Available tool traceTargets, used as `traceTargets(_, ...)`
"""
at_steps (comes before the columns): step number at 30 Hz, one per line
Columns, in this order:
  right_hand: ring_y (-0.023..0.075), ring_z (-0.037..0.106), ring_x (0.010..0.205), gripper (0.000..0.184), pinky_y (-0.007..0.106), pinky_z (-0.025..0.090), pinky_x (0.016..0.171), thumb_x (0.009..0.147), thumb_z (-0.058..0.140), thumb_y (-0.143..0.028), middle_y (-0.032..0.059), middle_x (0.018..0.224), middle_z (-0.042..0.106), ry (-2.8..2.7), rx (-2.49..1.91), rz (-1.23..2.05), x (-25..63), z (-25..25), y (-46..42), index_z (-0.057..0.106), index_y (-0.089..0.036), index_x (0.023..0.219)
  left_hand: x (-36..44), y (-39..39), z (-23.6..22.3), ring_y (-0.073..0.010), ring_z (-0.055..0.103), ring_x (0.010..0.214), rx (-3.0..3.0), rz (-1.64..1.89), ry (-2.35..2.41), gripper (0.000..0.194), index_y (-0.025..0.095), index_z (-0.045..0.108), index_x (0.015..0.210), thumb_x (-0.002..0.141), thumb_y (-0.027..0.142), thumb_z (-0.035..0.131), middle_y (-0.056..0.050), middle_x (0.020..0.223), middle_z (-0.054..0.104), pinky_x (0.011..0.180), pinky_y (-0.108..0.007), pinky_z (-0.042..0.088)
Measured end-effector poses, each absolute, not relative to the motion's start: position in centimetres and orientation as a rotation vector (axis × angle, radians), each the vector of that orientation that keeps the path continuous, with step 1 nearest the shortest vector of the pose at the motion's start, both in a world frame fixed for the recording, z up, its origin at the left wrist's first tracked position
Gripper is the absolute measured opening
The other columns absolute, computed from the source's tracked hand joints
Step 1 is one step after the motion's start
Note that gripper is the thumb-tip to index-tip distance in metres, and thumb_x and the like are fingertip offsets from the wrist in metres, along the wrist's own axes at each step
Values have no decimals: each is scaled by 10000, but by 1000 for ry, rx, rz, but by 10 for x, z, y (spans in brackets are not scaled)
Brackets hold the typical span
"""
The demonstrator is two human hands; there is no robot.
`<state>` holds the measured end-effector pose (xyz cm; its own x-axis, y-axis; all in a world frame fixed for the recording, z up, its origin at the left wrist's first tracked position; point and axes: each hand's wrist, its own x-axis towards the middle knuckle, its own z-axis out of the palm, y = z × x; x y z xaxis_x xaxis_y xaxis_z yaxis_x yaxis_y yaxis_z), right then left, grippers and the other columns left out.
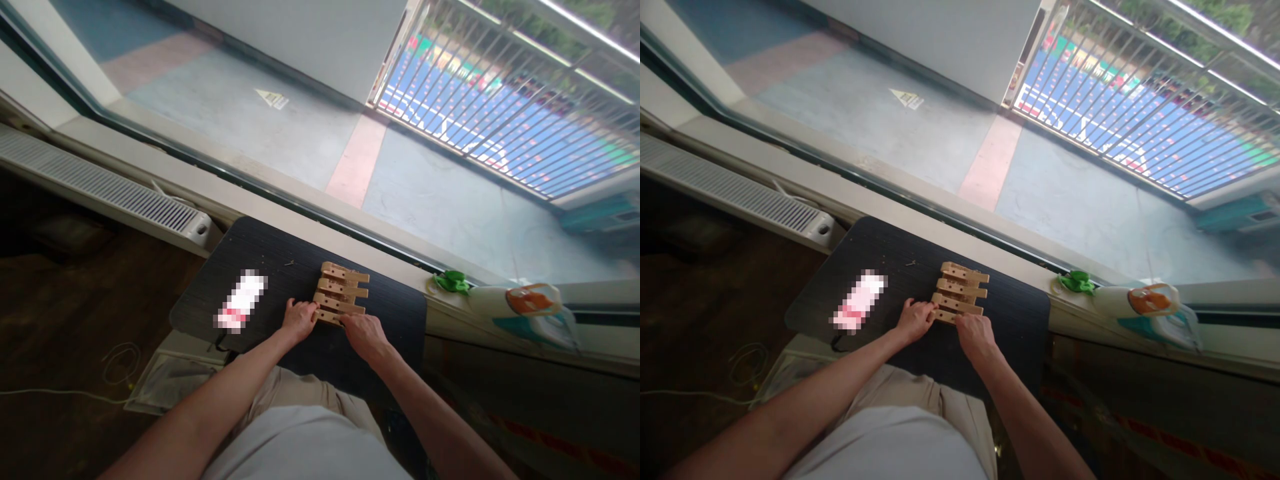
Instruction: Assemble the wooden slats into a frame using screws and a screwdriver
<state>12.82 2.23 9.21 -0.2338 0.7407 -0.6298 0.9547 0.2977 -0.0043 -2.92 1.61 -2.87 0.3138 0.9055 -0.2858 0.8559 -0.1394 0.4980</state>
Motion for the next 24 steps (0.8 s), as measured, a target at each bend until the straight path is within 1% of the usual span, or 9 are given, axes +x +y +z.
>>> traceTargets(4,186,613,907,229,283,437,732,862,401,-189,62,955,672,2033,1543,-535,128,88,23,619,-210,930,-28,16,-24,-203,571,936,1962,52,1576,270,229,569,1045,834,207,403,-44,959,658,940,-451,257)
traceTargets(7,191,613,907,223,288,440,733,862,411,-205,67,955,672,2030,1558,-535,127,87,24,621,-204,936,-33,15,-9,-224,554,958,1970,9,1574,317,217,544,1085,773,229,490,-56,986,629,928,-462,288)
traceTargets(9,194,615,900,225,290,440,732,862,410,-211,71,946,673,2028,1565,-534,126,88,24,624,-200,931,-37,16,7,-230,541,963,2071,48,1563,310,206,548,1063,756,236,516,-64,977,612,944,-468,282)
traceTargets(10,195,616,895,227,291,439,732,862,408,-213,74,940,673,2026,1567,-531,126,88,24,625,-199,928,-38,16,15,-231,533,969,2135,90,1563,273,199,557,1035,769,223,498,-68,970,606,952,-465,280)
traceTargets(12,195,617,886,230,292,438,732,861,405,-214,76,929,674,2026,1564,-526,127,89,24,625,-198,925,-37,16,29,-232,531,969,2223,138,1502,207,186,575,958,810,195,431,-75,942,605,912,-429,336)
traceTargets(15,191,618,879,230,288,435,732,860,402,-212,69,917,674,2033,1556,-528,128,89,24,623,-202,924,-25,12,40,-216,571,909,2168,65,1358,222,178,584,901,839,179,371,-77,895,629,813,-362,425)
traceTargets(17,187,618,877,233,286,434,729,868,394,-225,64,918,674,2031,1560,-541,130,88,23,620,-209,924,-14,7,39,-212,593,898,2053,-39,1290,217,188,584,941,833,208,397,-77,927,643,779,-337,457)
traceTargets(20,186,619,877,232,283,434,718,877,393,-253,62,929,672,2022,1571,-549,131,86,21,616,-213,927,0,2,33,-235,595,950,1954,-166,1251,272,176,545,1056,801,214,458,-96,1003,636,789,-348,477)
traceTargets(24,182,624,865,208,270,433,695,871,410,-239,52,917,675,2038,1578,-521,132,86,18,613,-212,907,8,1,23,-259,571,1018,1994,-255,1282,344,117,489,1119,775,128,468,-142,1084,599,815,-368,482)
